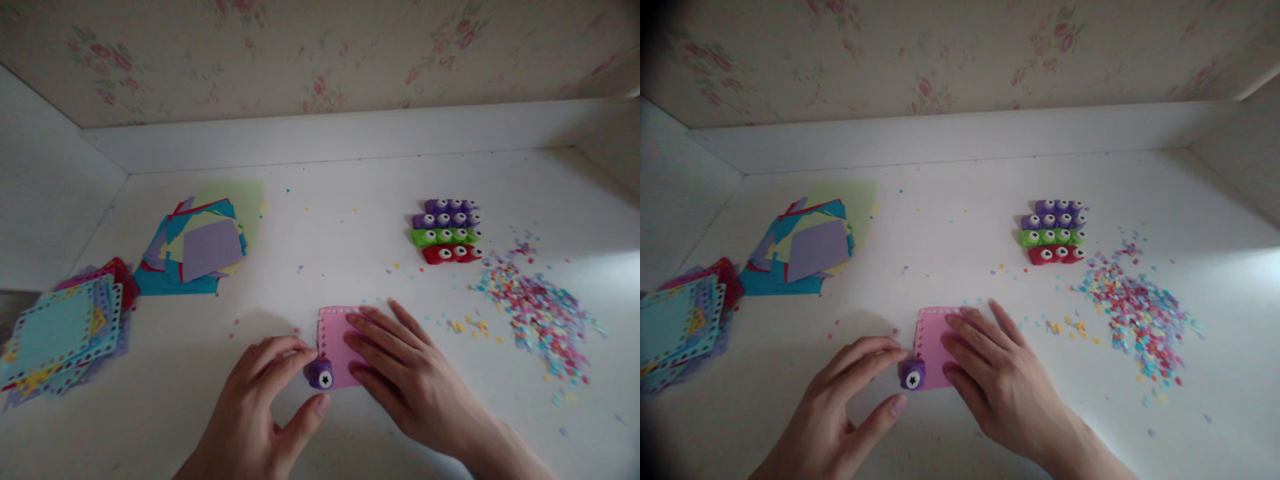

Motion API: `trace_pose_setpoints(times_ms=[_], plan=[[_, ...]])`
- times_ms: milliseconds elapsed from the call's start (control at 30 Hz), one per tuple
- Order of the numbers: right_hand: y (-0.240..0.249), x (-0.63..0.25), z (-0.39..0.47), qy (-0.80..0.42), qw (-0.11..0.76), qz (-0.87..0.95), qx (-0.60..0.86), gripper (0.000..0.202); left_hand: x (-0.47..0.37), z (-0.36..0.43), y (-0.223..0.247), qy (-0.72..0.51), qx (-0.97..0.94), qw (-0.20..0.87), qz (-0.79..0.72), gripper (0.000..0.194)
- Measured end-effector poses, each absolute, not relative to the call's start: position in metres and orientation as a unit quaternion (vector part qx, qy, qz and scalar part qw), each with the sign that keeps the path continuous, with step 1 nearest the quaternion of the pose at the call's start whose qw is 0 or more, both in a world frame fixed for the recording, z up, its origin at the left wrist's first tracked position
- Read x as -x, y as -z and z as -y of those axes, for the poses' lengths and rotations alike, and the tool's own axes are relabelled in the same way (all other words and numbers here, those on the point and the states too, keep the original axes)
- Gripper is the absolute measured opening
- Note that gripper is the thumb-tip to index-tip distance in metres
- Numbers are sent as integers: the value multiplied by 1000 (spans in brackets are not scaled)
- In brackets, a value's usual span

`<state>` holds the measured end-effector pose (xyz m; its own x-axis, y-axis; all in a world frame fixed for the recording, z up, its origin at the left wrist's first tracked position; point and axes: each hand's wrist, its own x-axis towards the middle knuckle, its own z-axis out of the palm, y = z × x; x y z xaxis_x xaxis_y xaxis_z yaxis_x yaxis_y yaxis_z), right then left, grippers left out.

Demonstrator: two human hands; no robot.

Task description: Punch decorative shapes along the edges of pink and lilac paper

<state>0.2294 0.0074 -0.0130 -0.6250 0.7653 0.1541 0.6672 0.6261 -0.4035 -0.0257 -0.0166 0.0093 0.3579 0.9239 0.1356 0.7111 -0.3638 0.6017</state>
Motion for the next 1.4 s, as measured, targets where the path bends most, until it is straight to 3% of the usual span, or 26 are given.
trace_pose_setpoints(times_ms=[267, 567, 833, 1067, 1167, 1400], plan=[[12, -229, -6, -161, 158, 884, 410, 35, 11, 12, -1, -225, -767, 266, -540, 13], [7, -227, -2, -184, 182, 868, 423, 32, -1, 3, -10, -151, -780, 275, -542, 16], [11, -228, 2, -183, 206, 865, 420, 32, 13, 7, -10, -207, -742, 334, -543, 18], [16, -230, 5, -182, 223, 862, 417, 31, 64, 19, 7, -253, -736, 237, -582, 30], [19, -229, 3, -181, 236, 860, 415, 36, 79, 27, 16, -263, -757, 194, -566, 23], [2, -206, 23, -233, 350, 810, 408, 33, 59, 36, 9, -260, -795, 196, -511, 29]])
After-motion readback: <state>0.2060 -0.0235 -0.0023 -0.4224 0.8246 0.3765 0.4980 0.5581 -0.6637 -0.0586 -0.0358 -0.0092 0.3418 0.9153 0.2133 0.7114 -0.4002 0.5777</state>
